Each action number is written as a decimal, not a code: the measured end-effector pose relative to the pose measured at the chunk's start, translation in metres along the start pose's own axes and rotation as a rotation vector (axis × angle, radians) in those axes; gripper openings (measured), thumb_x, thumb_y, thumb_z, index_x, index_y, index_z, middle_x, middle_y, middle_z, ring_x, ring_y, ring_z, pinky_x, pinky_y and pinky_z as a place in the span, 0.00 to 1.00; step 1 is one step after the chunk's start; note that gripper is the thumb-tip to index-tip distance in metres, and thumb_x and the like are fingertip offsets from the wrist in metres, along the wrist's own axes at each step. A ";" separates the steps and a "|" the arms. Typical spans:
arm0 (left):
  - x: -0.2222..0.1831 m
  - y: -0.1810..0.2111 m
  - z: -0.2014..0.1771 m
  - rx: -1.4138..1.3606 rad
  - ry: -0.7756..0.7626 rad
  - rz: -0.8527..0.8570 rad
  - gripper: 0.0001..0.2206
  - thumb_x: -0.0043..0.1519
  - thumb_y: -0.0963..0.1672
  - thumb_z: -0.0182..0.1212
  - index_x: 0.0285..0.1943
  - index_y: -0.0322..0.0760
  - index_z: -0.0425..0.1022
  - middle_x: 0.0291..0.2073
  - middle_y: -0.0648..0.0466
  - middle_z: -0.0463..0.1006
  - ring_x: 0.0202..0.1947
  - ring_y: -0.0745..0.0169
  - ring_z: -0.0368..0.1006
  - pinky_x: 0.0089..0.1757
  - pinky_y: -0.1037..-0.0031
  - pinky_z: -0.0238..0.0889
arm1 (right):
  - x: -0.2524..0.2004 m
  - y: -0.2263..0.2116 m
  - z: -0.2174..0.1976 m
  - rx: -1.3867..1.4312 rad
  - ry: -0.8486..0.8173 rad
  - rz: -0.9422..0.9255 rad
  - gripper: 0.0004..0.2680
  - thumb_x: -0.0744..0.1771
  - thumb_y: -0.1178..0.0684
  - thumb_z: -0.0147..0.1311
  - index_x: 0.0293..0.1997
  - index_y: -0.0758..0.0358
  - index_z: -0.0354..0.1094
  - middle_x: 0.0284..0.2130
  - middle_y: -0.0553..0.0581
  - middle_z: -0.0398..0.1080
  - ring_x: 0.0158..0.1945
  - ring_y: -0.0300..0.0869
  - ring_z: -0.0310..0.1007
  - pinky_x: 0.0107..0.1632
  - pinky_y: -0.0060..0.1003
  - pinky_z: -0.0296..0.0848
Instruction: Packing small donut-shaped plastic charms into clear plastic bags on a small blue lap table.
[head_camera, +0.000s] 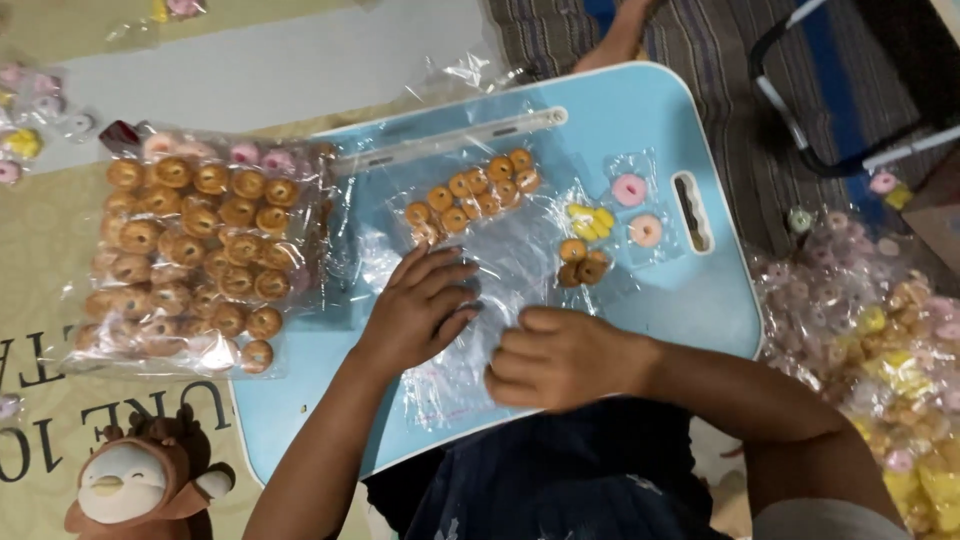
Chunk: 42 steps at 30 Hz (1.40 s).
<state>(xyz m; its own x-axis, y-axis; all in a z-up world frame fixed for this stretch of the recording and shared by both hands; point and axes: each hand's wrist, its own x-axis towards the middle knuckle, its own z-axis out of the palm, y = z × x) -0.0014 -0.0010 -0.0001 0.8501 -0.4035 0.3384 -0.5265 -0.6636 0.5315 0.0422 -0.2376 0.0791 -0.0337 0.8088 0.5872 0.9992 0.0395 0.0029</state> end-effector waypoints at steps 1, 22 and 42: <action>0.000 0.001 -0.001 0.012 0.009 0.004 0.09 0.59 0.47 0.64 0.41 0.37 0.81 0.54 0.56 0.78 0.64 0.52 0.66 0.66 0.55 0.51 | -0.027 0.003 0.018 -0.108 -0.177 0.129 0.11 0.68 0.42 0.60 0.48 0.48 0.61 0.48 0.48 0.56 0.51 0.41 0.49 0.54 0.42 0.47; -0.001 -0.013 0.015 0.148 0.136 0.107 0.11 0.66 0.50 0.60 0.41 0.43 0.82 0.51 0.56 0.81 0.61 0.50 0.71 0.65 0.51 0.52 | -0.403 -0.080 -0.061 -0.701 -0.058 1.708 0.09 0.68 0.46 0.74 0.40 0.48 0.72 0.67 0.61 0.57 0.68 0.67 0.52 0.62 0.70 0.59; -0.023 0.089 0.042 0.042 -0.173 -0.326 0.21 0.52 0.51 0.73 0.48 0.33 0.79 0.41 0.46 0.74 0.50 0.41 0.69 0.49 0.47 0.65 | -0.070 -0.012 0.049 1.302 0.735 1.320 0.21 0.69 0.62 0.49 0.73 0.70 0.50 0.49 0.64 0.72 0.46 0.47 0.81 0.45 0.40 0.87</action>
<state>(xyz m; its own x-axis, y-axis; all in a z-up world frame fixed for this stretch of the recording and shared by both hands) -0.0673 -0.0766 0.0068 0.9642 -0.2646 0.0188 -0.2300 -0.7985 0.5563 0.0311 -0.2655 -0.0019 0.9299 0.3519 -0.1072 -0.2302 0.3292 -0.9158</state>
